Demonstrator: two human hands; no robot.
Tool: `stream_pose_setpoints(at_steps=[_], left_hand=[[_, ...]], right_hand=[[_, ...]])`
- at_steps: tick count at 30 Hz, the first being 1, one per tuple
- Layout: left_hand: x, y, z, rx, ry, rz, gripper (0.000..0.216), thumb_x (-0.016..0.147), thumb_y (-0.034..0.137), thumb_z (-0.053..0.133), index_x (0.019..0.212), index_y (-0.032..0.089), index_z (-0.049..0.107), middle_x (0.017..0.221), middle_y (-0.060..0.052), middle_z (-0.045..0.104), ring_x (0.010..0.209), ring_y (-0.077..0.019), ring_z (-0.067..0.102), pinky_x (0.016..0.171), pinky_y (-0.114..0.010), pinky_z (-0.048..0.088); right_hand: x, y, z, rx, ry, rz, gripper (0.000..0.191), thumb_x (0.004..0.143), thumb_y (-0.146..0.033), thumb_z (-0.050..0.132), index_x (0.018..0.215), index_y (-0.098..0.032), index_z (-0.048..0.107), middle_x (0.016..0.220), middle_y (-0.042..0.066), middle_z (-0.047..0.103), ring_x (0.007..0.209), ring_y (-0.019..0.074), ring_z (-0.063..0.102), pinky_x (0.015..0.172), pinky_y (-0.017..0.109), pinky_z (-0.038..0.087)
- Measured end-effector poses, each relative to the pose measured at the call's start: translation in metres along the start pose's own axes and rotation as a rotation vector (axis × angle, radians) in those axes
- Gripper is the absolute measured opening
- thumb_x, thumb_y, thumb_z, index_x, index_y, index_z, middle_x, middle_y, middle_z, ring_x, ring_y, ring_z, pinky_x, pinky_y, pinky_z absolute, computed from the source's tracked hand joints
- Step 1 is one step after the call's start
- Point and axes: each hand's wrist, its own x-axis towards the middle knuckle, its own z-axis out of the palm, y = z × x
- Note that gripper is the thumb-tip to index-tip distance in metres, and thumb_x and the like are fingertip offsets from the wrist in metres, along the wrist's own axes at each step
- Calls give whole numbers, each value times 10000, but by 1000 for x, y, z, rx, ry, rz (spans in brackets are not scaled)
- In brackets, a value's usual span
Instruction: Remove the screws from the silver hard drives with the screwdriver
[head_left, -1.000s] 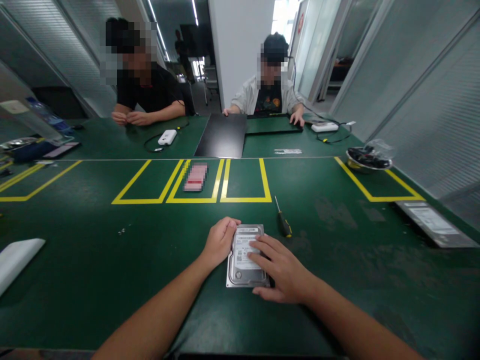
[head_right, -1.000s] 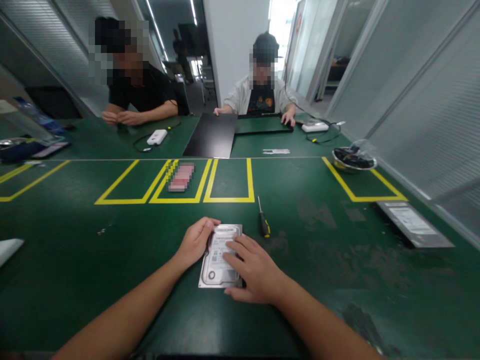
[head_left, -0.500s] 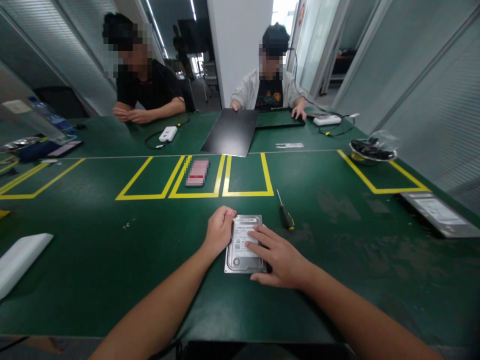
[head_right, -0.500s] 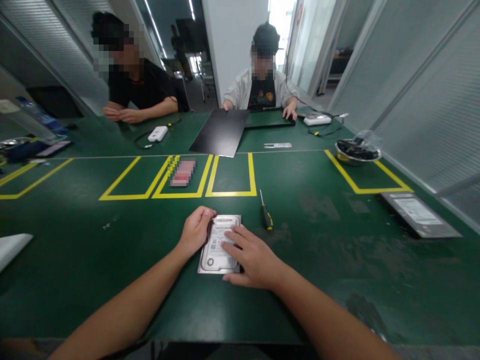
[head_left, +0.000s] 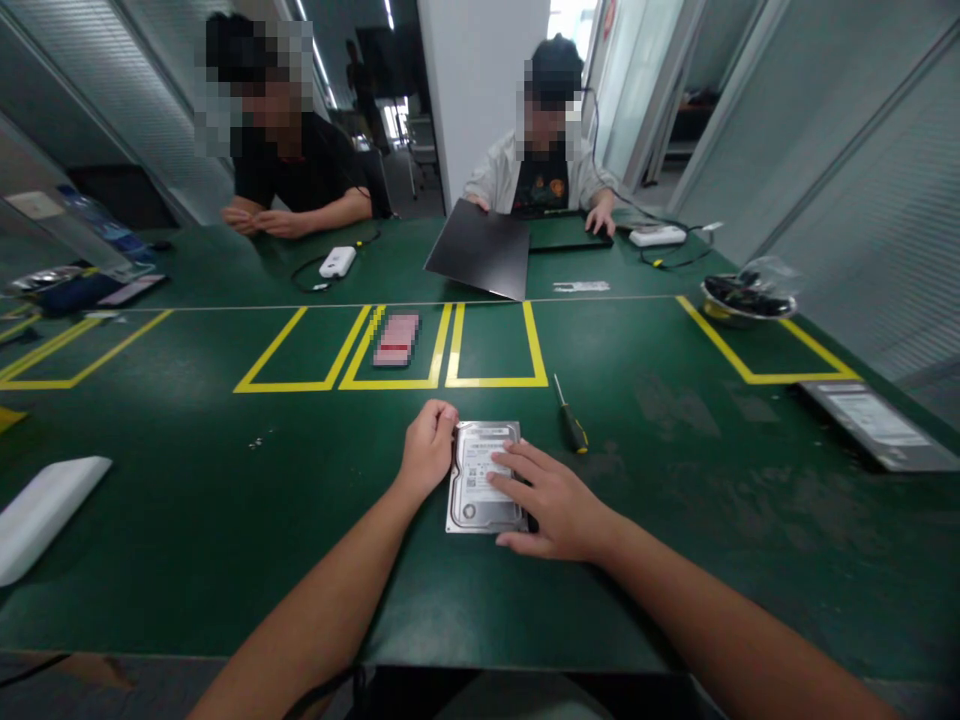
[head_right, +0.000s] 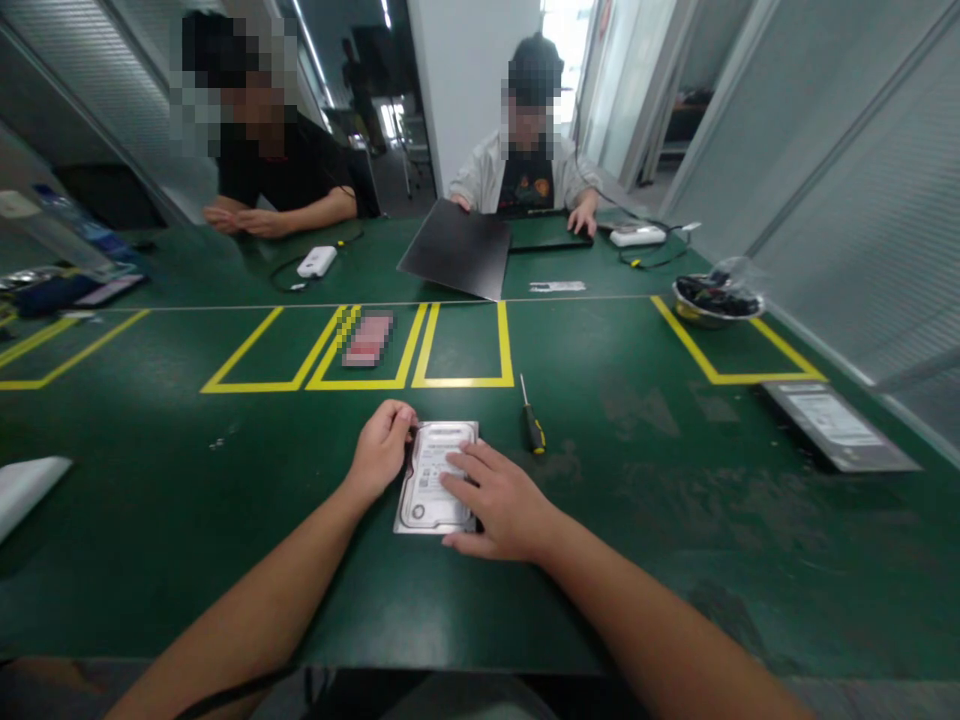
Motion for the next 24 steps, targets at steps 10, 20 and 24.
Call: stream_pose_setpoints(at_steps=[10, 20, 24], left_hand=[[1, -10, 1, -298, 24, -156, 226, 880, 376, 553, 893, 156, 604, 770, -6, 599, 641, -107, 558, 595, -218, 470], [4, -17, -11, -188, -60, -62, 225, 834, 321, 618, 958, 142, 673, 836, -39, 673, 714, -144, 608, 660, -257, 493], [8, -22, -15, -138, -103, -42, 222, 859, 323, 583, 973, 151, 665, 869, -40, 673, 722, -147, 607, 642, -254, 489]], right_hand=[[-1, -2, -1, -3, -19, 8, 687, 824, -555, 628, 1331, -96, 569, 1409, 211, 518, 1372, 360, 398, 1140, 569, 342], [-2, -3, -1, 6, -18, 17, 681, 828, -547, 628, 1330, -89, 571, 1410, 215, 519, 1381, 357, 392, 1135, 567, 350], [-3, -5, -1, 3, 0, 23, 674, 830, -524, 629, 1339, -86, 563, 1415, 207, 519, 1378, 353, 402, 1132, 553, 368]])
